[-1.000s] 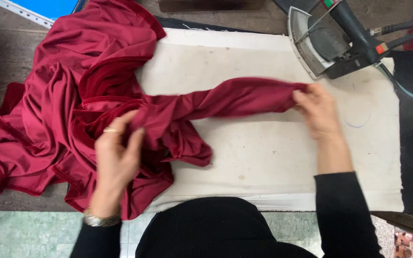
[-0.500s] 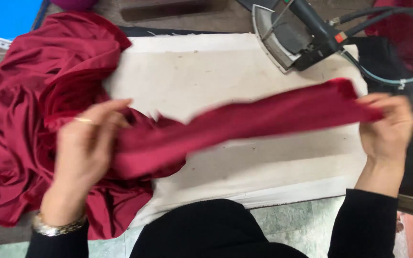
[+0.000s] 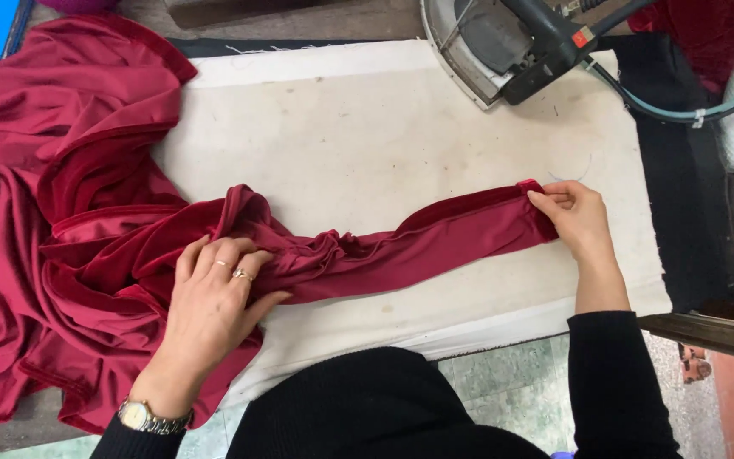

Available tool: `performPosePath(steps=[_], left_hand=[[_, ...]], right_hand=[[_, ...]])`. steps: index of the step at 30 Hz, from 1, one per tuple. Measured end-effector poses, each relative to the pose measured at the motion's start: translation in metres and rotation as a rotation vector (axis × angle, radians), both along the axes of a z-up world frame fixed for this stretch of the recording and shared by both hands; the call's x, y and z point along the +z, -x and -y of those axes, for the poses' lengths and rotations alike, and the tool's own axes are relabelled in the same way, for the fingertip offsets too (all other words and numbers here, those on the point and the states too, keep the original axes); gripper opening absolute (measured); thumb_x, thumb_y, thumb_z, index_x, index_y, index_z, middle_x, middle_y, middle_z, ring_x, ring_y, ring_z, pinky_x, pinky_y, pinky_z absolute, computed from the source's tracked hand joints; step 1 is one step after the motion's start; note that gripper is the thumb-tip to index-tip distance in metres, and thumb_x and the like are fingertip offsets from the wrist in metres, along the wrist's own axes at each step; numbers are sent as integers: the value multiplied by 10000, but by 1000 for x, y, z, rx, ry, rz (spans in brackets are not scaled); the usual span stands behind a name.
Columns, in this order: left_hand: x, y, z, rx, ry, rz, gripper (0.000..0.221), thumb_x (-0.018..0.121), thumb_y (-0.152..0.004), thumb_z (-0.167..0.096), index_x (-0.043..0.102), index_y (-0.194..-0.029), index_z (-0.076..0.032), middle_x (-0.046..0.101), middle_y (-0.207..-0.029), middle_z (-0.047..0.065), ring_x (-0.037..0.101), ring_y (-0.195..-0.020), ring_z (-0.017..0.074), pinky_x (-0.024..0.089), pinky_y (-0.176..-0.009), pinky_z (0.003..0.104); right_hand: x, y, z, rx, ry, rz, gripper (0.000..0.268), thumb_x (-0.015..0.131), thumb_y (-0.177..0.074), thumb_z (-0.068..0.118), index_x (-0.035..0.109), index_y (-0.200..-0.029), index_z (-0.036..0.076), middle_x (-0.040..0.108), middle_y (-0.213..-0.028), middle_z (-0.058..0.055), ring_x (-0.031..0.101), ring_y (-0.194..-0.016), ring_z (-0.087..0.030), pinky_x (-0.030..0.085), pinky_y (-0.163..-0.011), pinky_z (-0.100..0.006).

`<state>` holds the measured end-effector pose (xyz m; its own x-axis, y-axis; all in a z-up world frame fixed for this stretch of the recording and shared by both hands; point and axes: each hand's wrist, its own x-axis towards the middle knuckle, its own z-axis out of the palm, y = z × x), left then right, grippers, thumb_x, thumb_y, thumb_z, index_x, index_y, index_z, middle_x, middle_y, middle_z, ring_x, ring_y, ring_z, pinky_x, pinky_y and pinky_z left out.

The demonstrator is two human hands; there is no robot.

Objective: Ironing and pressing a red velvet garment using a steam iron and a wooden pressing block to set the seams.

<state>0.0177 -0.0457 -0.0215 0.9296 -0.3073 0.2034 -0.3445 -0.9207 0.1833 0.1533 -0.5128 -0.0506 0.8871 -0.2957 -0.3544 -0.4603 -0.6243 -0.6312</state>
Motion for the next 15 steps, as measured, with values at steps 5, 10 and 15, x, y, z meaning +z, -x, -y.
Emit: performPosePath(steps=[5, 10, 15], left_hand=[[-18, 18, -17, 88, -62, -83, 315, 695, -761, -317, 594, -1023, -175, 547, -957, -4, 522, -963, 221, 370, -972, 414], [6, 10, -32, 104, 142, -41, 237, 740, -676, -136, 605, -871, -140, 601, -797, 52, 575, -790, 308, 430, -711, 463], [9, 7, -36, 227, 62, -159, 237, 670, -678, -197, 573, -892, -161, 612, -866, -13, 582, -882, 230, 399, -888, 393]], right_hand=[[-13, 2, 23, 99, -142, 198, 211, 796, -823, 164, 668, -957, 65, 622, -853, -41, 548, -802, -103, 463, -713, -231], [-11, 16, 53, 28, -740, 352, 109, 635, -898, 27, 585, -956, 104, 662, -972, -73, 636, -942, -169, 515, -896, -272], [-44, 31, 71, 35, -830, 228, 198, 656, -824, -12, 582, -977, 89, 655, -926, -53, 616, -879, -143, 481, -900, -263]])
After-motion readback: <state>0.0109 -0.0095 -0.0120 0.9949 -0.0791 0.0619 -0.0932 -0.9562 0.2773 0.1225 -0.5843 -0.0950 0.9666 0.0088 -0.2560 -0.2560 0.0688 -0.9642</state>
